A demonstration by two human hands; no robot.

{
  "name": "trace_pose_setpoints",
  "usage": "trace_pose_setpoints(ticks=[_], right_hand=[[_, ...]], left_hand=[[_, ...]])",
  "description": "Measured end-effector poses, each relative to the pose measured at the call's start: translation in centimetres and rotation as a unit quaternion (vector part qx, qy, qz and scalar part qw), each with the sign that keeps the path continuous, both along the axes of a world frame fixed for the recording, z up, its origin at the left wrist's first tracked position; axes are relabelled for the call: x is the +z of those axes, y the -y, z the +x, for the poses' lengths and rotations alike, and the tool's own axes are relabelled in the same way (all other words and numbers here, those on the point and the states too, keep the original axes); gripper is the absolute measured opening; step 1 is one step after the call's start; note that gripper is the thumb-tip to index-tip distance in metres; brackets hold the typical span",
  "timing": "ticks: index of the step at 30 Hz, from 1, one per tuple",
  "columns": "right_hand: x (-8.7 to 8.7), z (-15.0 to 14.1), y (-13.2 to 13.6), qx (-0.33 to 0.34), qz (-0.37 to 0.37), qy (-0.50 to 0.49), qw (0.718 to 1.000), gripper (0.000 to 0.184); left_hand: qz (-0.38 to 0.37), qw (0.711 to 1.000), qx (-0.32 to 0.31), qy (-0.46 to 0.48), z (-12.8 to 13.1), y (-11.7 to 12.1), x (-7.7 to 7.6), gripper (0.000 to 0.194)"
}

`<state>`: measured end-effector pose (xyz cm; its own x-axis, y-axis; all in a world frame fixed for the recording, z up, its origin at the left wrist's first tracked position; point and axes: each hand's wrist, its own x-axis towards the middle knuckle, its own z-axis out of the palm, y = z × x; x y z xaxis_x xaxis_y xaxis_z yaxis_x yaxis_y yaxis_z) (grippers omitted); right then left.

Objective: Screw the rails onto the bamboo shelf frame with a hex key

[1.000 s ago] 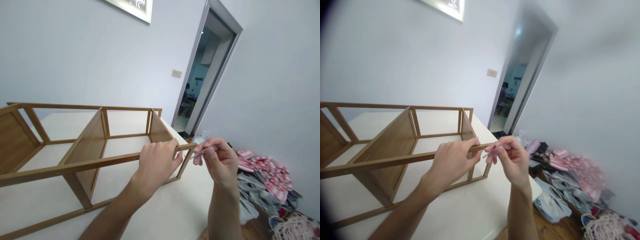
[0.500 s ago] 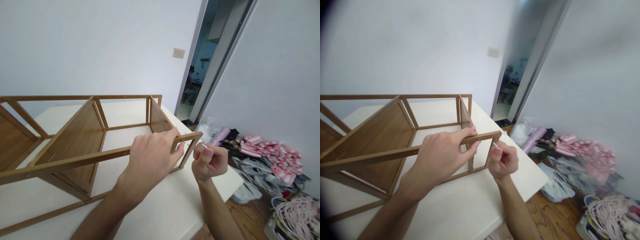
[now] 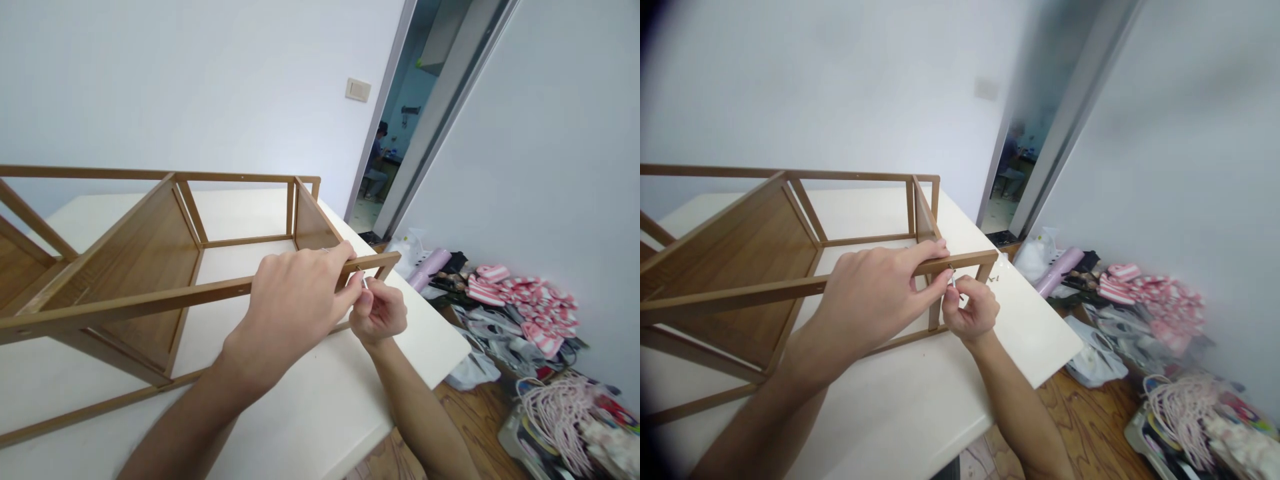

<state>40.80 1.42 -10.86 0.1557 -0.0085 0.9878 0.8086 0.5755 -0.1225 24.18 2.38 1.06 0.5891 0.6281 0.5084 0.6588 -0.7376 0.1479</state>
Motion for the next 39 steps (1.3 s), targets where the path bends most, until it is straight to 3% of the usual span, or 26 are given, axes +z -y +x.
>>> trace_pose_setpoints(ticks=[11,21,39], right_hand=[[0.0,-0.4,0.1,0.028,-0.025,-0.023,0.999,0.007],[1.2,-1.2,0.6,0.027,-0.038,-0.04,0.998,0.012],[0.1,-0.8,0.1,0.067,-0.069,-0.072,0.993,0.013]], left_hand=[[-0.016,1.0,0.002,-0.012,0.0,0.1,0.5,0.028],[-0.011,1.0,-0.006,-0.016,0.0,0.1,0.5,0.027],[-0.014,0.999,-0.029,-0.034,-0.3,-0.1,0.7,0.022]])
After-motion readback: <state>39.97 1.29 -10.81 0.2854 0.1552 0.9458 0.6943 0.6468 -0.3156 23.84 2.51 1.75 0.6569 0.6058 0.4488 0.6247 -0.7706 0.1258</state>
